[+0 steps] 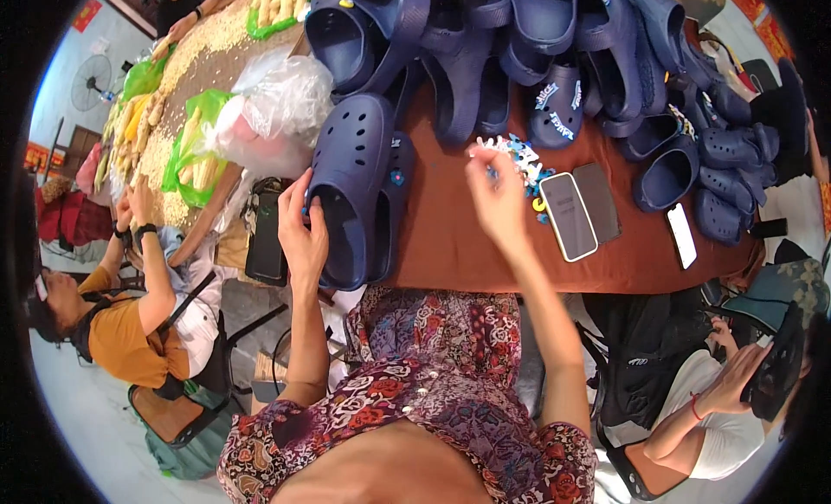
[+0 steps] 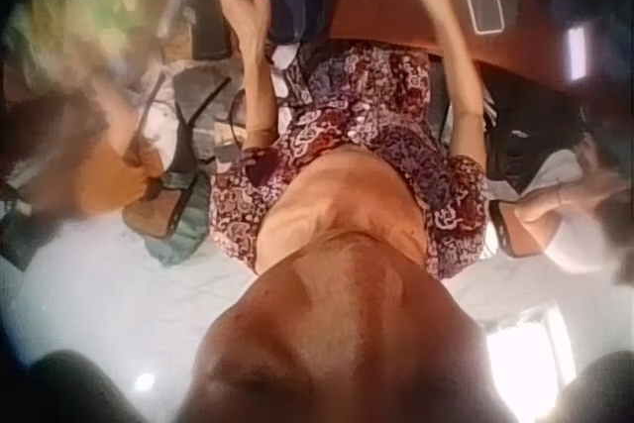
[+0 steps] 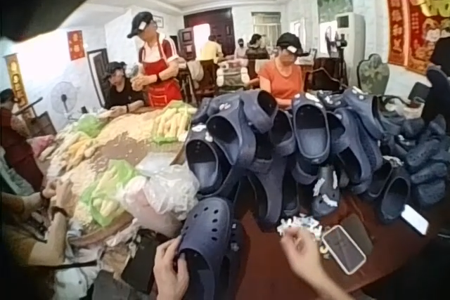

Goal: Insert decorative charms into the holes of plastic clog-style shoes.

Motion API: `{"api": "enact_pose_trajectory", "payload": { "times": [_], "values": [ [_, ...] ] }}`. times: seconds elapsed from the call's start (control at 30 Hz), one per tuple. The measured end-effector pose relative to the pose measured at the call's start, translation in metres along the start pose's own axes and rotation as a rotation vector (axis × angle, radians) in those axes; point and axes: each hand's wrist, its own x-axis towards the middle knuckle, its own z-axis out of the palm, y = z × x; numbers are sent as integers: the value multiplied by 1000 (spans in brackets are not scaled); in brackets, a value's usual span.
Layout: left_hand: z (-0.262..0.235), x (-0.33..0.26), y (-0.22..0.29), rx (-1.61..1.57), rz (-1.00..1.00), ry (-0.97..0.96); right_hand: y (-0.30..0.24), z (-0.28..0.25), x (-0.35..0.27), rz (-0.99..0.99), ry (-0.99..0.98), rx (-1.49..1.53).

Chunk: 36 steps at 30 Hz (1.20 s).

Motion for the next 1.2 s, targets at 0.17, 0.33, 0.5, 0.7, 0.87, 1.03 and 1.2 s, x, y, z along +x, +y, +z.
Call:
{"api": "enact_pose_trajectory", "payload": {
  "times": [0.17, 0.33, 0.5, 0.7, 0.87, 1.03, 1.2],
  "values": [
    [-1, -2, 12, 44, 32, -8, -23, 48, -80, 133, -323, 121],
    [1, -11, 41, -20, 56, -16, -38, 52, -90, 185, -328, 313],
    [13, -26, 72, -38, 167, -101, -44, 23, -96, 297, -300, 406],
    [40, -57, 83, -97, 216, -305, -13, -11, -125, 306, -229, 120],
    [58, -83, 71, -94, 175, -420, 1, -21, -144, 354, -285, -137],
    [66, -94, 63, -59, 112, -438, 3, -18, -146, 451, -297, -128],
    [71, -93, 60, -47, 90, -434, -1, -17, -139, 475, -325, -185]
  ]
}}
